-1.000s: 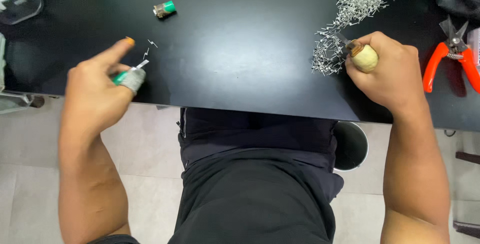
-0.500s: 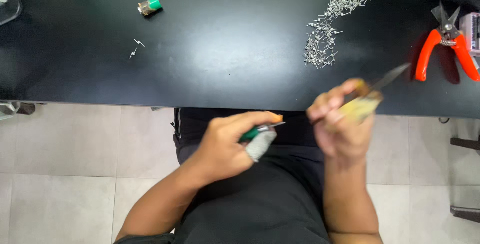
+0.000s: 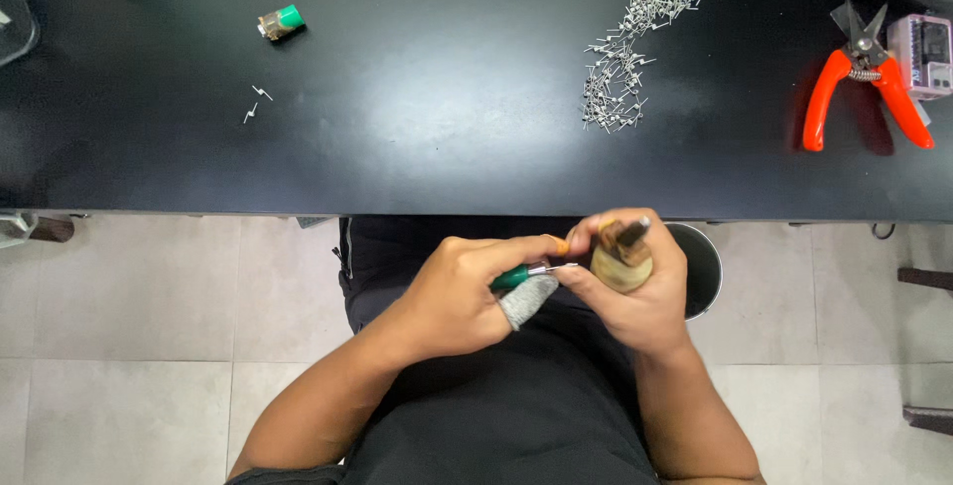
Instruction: The person repeatedly picks up small electronic components from a pile on a black table and uses a screwdriver to trim their leads. The trimmed components are placed in a separate pile to the left.
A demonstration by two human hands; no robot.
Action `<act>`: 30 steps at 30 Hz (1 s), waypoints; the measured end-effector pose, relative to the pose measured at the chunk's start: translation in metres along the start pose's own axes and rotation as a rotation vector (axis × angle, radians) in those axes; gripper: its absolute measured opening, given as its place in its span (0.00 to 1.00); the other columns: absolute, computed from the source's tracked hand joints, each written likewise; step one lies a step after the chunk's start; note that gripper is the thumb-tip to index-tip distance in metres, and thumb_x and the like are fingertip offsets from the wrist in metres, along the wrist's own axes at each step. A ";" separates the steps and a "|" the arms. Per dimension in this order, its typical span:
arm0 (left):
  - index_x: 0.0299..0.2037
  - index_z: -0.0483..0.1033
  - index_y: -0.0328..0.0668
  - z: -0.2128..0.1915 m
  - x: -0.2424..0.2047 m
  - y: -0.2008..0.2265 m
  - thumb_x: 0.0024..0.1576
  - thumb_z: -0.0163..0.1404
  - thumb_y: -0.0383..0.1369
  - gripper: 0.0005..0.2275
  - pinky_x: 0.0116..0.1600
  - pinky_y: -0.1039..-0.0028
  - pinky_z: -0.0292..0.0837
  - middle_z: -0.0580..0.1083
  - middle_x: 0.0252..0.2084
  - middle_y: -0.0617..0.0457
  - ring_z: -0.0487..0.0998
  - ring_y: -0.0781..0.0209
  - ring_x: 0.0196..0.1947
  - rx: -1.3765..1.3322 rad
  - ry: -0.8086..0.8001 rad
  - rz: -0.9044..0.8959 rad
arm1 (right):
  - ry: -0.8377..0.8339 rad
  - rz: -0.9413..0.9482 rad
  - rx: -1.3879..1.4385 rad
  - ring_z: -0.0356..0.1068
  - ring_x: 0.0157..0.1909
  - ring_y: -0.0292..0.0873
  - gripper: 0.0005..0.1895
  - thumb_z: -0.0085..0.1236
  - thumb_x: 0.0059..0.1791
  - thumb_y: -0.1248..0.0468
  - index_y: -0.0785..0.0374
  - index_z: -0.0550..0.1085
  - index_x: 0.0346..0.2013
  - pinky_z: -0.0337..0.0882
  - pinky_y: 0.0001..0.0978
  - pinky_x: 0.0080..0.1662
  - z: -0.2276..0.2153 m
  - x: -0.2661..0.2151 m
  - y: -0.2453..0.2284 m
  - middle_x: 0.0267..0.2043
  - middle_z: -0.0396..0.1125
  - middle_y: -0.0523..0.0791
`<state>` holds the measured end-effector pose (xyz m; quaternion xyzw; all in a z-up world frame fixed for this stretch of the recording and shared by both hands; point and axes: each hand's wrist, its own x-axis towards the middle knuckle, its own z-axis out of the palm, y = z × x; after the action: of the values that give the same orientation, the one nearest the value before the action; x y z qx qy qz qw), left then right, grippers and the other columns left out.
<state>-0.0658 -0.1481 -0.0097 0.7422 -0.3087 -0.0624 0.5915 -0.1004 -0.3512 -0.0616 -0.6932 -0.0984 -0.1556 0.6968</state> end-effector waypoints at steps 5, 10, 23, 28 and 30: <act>0.46 0.83 0.40 0.001 0.008 -0.001 0.54 0.56 0.22 0.11 0.50 0.61 0.80 0.83 0.40 0.43 0.84 0.45 0.47 -0.198 0.107 -0.181 | 0.029 0.076 -0.213 0.69 0.53 0.44 0.43 0.64 0.46 0.72 0.74 0.52 0.71 0.71 0.38 0.57 0.010 -0.009 -0.023 0.50 0.64 0.53; 0.48 0.82 0.38 0.001 0.004 -0.016 0.56 0.56 0.23 0.11 0.50 0.66 0.80 0.83 0.40 0.47 0.84 0.60 0.42 -0.292 0.232 -0.319 | -0.112 0.047 -0.387 0.75 0.46 0.50 0.32 0.62 0.45 0.68 0.74 0.68 0.63 0.74 0.45 0.51 0.012 -0.012 -0.040 0.45 0.70 0.56; 0.47 0.84 0.39 -0.002 0.004 -0.004 0.54 0.59 0.22 0.11 0.46 0.69 0.79 0.84 0.42 0.49 0.82 0.67 0.39 -0.203 0.270 -0.383 | -0.121 0.042 -0.434 0.77 0.49 0.57 0.25 0.63 0.46 0.70 0.71 0.73 0.58 0.74 0.48 0.49 0.028 -0.017 -0.033 0.49 0.73 0.56; 0.46 0.84 0.37 -0.001 0.005 -0.006 0.54 0.58 0.21 0.11 0.48 0.67 0.79 0.84 0.41 0.46 0.84 0.60 0.44 -0.194 0.247 -0.342 | -0.124 0.038 -0.454 0.77 0.47 0.55 0.25 0.64 0.46 0.68 0.70 0.73 0.58 0.75 0.47 0.48 0.026 -0.018 -0.031 0.47 0.74 0.55; 0.46 0.83 0.35 -0.002 0.004 -0.009 0.54 0.58 0.21 0.11 0.49 0.66 0.78 0.84 0.41 0.45 0.83 0.59 0.46 -0.188 0.245 -0.304 | -0.126 0.032 -0.466 0.77 0.47 0.56 0.25 0.64 0.46 0.68 0.70 0.74 0.58 0.75 0.48 0.48 0.024 -0.020 -0.028 0.46 0.74 0.54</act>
<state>-0.0583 -0.1477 -0.0168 0.7237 -0.1119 -0.0886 0.6752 -0.1269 -0.3256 -0.0414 -0.8452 -0.0920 -0.1192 0.5129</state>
